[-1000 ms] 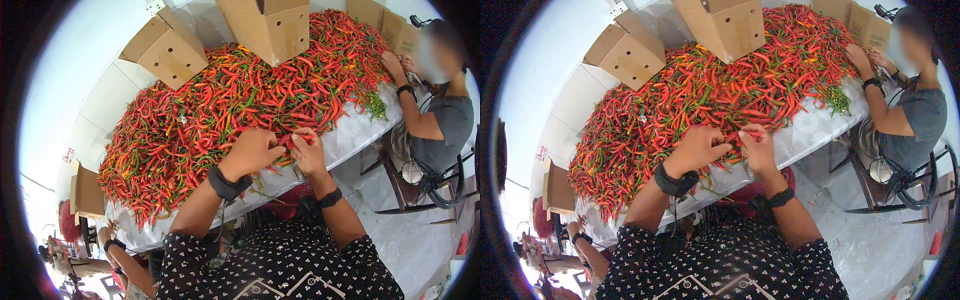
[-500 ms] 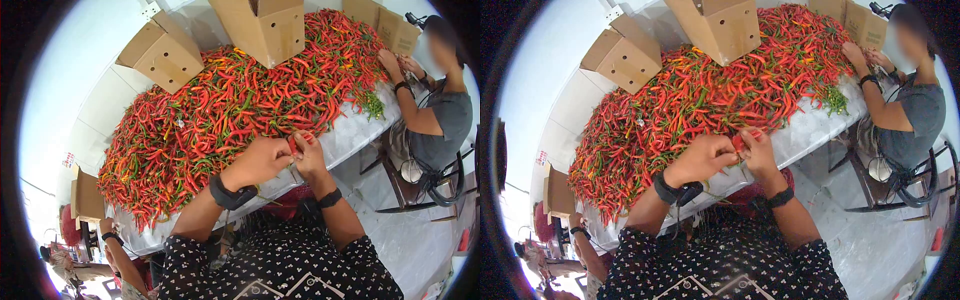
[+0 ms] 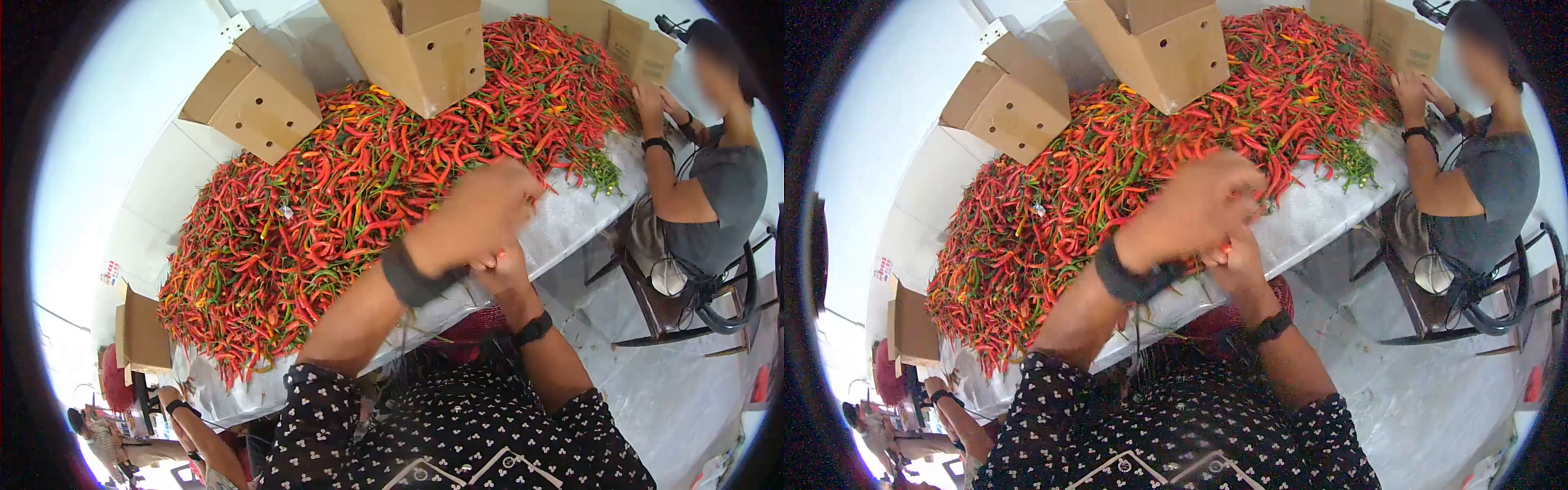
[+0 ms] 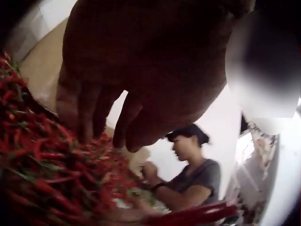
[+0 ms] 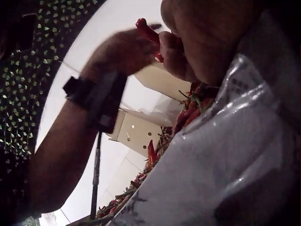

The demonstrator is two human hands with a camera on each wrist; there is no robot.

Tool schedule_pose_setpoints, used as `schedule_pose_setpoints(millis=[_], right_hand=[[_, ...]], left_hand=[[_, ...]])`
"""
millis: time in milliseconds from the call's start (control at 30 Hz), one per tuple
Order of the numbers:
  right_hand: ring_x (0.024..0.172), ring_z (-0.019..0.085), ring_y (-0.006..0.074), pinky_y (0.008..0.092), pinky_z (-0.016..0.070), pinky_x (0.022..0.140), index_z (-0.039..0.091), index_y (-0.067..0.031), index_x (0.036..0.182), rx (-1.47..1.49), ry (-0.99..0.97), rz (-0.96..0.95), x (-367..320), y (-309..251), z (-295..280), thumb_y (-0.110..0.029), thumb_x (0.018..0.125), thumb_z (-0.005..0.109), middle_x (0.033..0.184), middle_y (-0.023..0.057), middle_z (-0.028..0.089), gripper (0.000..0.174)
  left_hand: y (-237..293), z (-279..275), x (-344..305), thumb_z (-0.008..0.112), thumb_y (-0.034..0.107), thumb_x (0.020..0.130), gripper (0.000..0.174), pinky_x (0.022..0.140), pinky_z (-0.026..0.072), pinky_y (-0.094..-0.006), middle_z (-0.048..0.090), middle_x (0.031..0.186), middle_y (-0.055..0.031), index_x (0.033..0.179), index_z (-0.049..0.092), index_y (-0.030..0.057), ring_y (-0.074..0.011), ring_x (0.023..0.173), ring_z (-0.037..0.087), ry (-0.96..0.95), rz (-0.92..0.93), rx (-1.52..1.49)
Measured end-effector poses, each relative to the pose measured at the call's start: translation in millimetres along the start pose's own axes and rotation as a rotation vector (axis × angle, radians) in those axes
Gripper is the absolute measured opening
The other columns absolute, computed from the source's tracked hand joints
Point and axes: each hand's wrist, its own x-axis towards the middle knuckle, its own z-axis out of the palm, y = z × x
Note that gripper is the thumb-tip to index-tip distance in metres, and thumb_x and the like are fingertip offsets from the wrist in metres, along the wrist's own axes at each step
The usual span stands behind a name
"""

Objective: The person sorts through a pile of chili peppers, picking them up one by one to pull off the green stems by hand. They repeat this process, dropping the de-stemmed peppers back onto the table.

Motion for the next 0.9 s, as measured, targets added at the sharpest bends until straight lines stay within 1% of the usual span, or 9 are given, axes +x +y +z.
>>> schedule_pose_setpoints(millis=[33,167,233,333,500,567,633,700,900], right_hand=[[0.043,0.038,0.0123,0.0229,0.0346,0.042,0.048,-0.0112,0.087,-0.591,0.076,-0.076,5.8,-0.4,-25.4,-0.033,0.093,0.039,0.081,0.0066,0.055,0.024],[0.044,0.046,0.0147,0.0213,0.0334,0.04,0.047,-0.0116,0.085,-0.643,0.216,-0.173,9.3,7.2,-20.5,-0.035,0.094,0.038,0.082,0.0061,0.056,0.027],[0.052,0.056,0.0182,0.0209,0.0338,0.04,0.047,-0.0123,0.081,-0.629,0.263,-0.193,9.6,7.7,-18.2,-0.037,0.093,0.04,0.081,0.0049,0.056,0.028],[0.065,0.062,0.022,0.0213,0.0354,0.04,0.046,-0.0135,0.079,-0.609,0.25,-0.155,6.6,8.2,-11.9,-0.038,0.092,0.043,0.08,0.0044,0.056,0.028],[0.058,0.054,0.0156,0.0189,0.0331,0.04,0.047,-0.015,0.084,-0.666,0.222,-0.188,8.3,10.9,-13.4,-0.026,0.089,0.052,0.072,-0.0003,0.049,0.013],[0.054,0.049,0.0122,0.0178,0.0316,0.04,0.048,-0.015,0.086,-0.656,0.23,-0.192,8.8,10.5,-14.8,-0.021,0.087,0.055,0.069,-0.0018,0.046,0.009],[0.049,0.04,0.0071,0.0178,0.03,0.04,0.05,-0.0137,0.086,-0.661,0.202,-0.114,8.0,9.6,-9.9,-0.015,0.084,0.058,0.067,-0.0032,0.041,0.009],[0.048,0.039,0.0061,0.0183,0.0301,0.04,0.05,-0.0127,0.085,-0.688,0.229,-0.118,8.0,12.4,-4.7,-0.015,0.084,0.058,0.067,-0.0026,0.043,0.008],[0.047,0.04,0.0056,0.0192,0.0294,0.041,0.052,-0.0095,0.093,-0.811,0.317,-0.182,7.1,14.8,-10.3,-0.015,0.086,0.056,0.068,-0.0004,0.05,0.011]], left_hand=[[-18.7,-7.2,-0.3,0.056,0.014,0.072,0.019,0.071,0.0456,-0.0395,0.056,0.079,-0.0137,0.089,0.06,0.0059,-0.0306,0.081,0.056,0.045,-0.078,0.074],[-90.3,-1.8,-18.7,0.055,0.019,0.075,0.02,0.071,0.0458,-0.0437,0.059,0.083,-0.018,0.087,0.061,0.0051,-0.0347,0.081,0.057,-0.133,-0.318,0.328],[-112.3,5.0,-23.0,0.054,0.021,0.075,0.022,0.072,0.0457,-0.0449,0.06,0.084,-0.0201,0.088,0.062,0.006,-0.0359,0.082,0.058,-0.478,-0.396,0.368],[-125.6,2.0,-31.3,0.054,0.02,0.074,0.02,0.07,0.0463,-0.0428,0.06,0.081,-0.0198,0.086,0.062,0.0057,-0.0346,0.076,0.058,-0.389,-0.33,0.368],[-87.7,-20.0,-45.7,0.054,0.009,0.074,0.014,0.063,0.0473,-0.0325,0.061,0.075,-0.0141,0.084,0.058,0.0007,-0.0232,0.065,0.06,-0.044,-0.439,0.067],[-76.3,-16.6,-57.7,0.05,-0.002,0.075,0.009,0.059,0.0472,-0.028,0.061,0.07,-0.0095,0.081,0.055,-0.0008,-0.0171,0.062,0.059,0.16,-0.543,-0.544],[-58.7,-16.1,-67.6,0.047,-0.002,0.079,0.012,0.059,0.0455,-0.0237,0.061,0.076,-0.0075,0.091,0.05,-0.0011,-0.0107,0.065,0.057,0.093,-0.599,-0.546],[-51.7,-7.5,-76.4,0.046,-0.002,0.079,0.014,0.059,0.0452,-0.0234,0.061,0.076,-0.0081,0.093,0.049,-0.0009,-0.0108,0.064,0.056,0.057,-0.624,-0.702],[-32.1,-4.3,-89.7,0.046,-0.003,0.079,0.023,0.058,0.0452,-0.0224,0.059,0.074,-0.0051,0.102,0.048,-0.0032,-0.0091,0.064,0.057,-0.053,-0.546,-0.531]])
